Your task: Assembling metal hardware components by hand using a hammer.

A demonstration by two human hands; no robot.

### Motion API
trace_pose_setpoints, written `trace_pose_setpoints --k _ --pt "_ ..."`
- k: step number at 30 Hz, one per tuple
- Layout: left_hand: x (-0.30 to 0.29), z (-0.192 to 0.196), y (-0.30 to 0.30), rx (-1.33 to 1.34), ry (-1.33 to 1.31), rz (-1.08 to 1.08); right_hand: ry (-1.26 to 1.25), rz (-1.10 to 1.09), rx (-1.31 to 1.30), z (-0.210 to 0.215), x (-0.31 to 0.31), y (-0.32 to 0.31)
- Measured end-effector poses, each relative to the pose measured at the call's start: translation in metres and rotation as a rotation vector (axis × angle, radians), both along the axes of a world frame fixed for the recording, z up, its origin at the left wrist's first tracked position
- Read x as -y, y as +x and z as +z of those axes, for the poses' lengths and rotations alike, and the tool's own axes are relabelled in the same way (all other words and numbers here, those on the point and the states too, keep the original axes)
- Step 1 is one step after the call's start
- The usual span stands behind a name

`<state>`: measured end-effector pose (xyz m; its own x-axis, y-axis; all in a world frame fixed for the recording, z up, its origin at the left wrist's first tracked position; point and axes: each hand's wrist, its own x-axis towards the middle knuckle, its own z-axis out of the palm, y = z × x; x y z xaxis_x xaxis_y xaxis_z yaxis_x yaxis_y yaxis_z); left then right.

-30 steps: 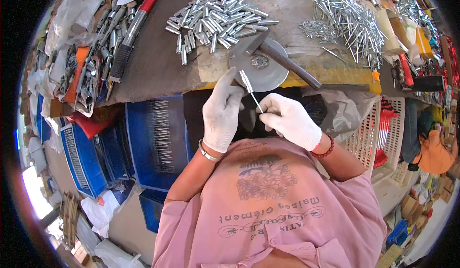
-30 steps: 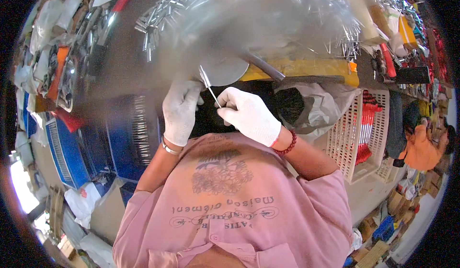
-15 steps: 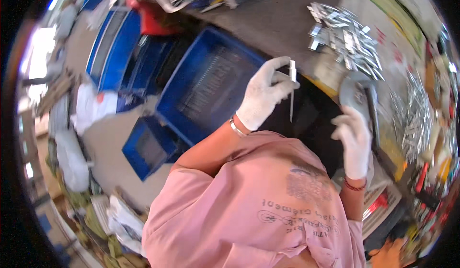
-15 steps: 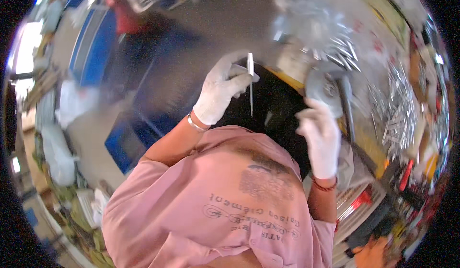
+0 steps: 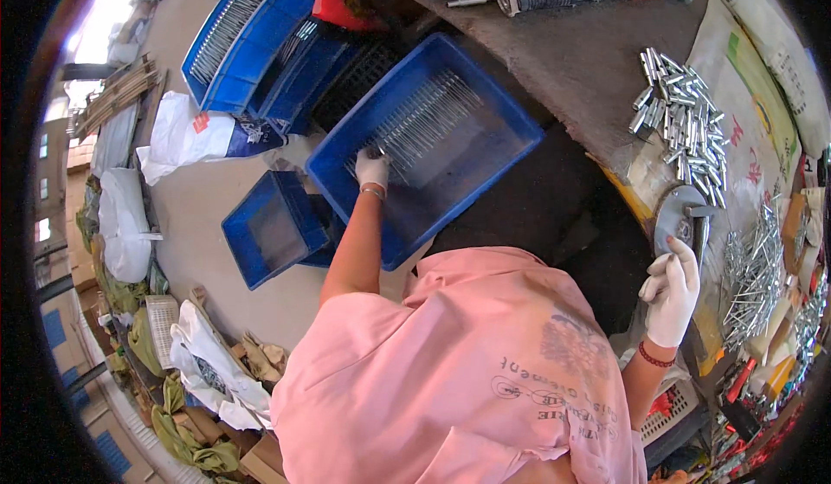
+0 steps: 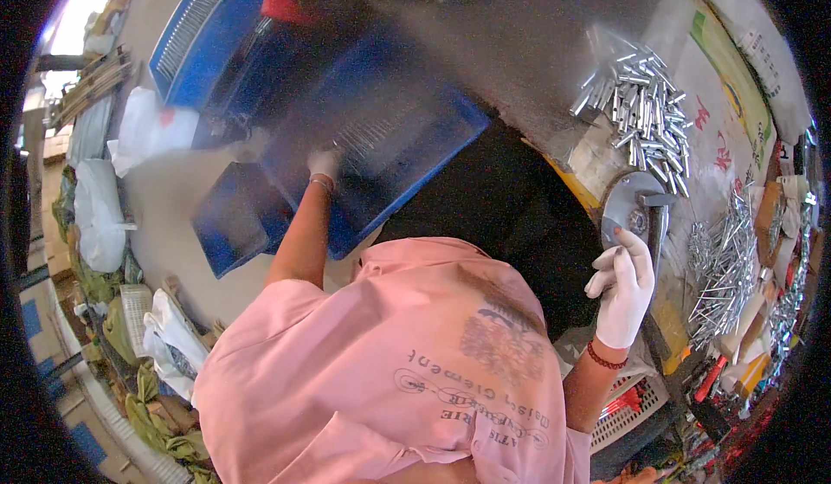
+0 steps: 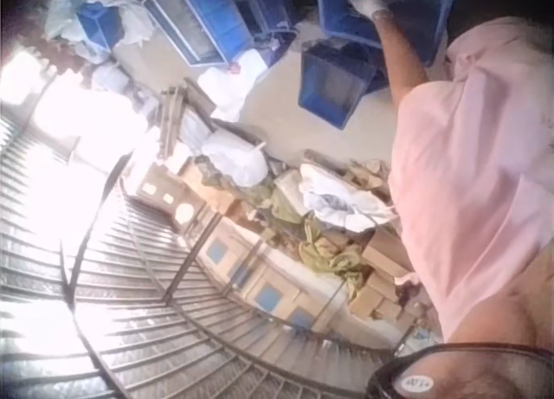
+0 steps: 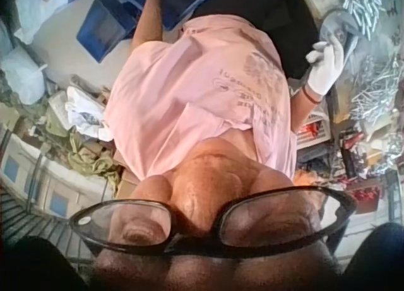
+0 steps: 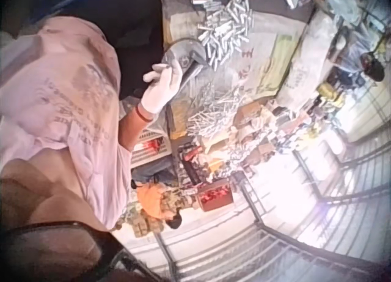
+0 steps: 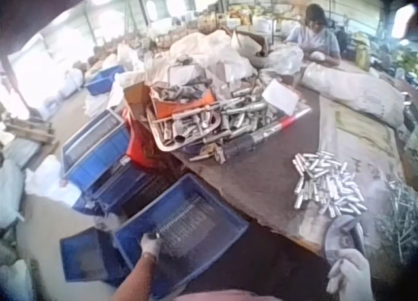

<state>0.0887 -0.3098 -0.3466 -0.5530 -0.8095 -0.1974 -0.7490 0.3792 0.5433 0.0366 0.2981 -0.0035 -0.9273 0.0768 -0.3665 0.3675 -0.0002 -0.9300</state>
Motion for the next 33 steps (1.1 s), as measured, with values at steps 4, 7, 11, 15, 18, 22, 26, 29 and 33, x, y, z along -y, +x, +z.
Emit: trace_pose_setpoints --k 4,7,11,15,18,22,26,29,33 --pt "-0.01 -0.002 -0.034 -0.02 0.01 -0.073 0.04 -0.051 0.012 0.0 0.001 0.006" --pt "0.009 -0.018 -0.038 0.027 0.0 -0.091 0.015 -0.058 -0.009 0.0 -0.001 0.006" --pt "-0.014 0.003 -0.046 0.127 -0.081 0.022 0.046 -0.044 -0.009 -0.002 -0.001 0.007" --pt "-0.053 0.091 -0.07 -0.383 -0.1 -0.012 -0.005 0.007 0.019 0.006 0.004 0.002" --pt "-0.133 0.205 -0.125 -0.647 -0.182 -0.255 -0.075 0.001 0.048 0.01 0.006 0.004" --pt "-0.26 0.326 -0.166 -0.857 -0.185 -0.924 -0.095 0.024 0.038 0.015 0.004 0.011" --pt "-0.347 0.353 -0.196 -0.61 -0.108 -1.131 0.034 0.099 0.024 0.036 -0.002 0.021" --pt "-0.362 0.341 -0.21 -0.443 -0.111 -1.144 0.218 0.041 -0.103 0.042 -0.016 0.029" --pt "-0.348 0.331 -0.223 -0.398 -0.003 -1.217 0.932 -0.216 -0.411 0.035 -0.074 0.042"
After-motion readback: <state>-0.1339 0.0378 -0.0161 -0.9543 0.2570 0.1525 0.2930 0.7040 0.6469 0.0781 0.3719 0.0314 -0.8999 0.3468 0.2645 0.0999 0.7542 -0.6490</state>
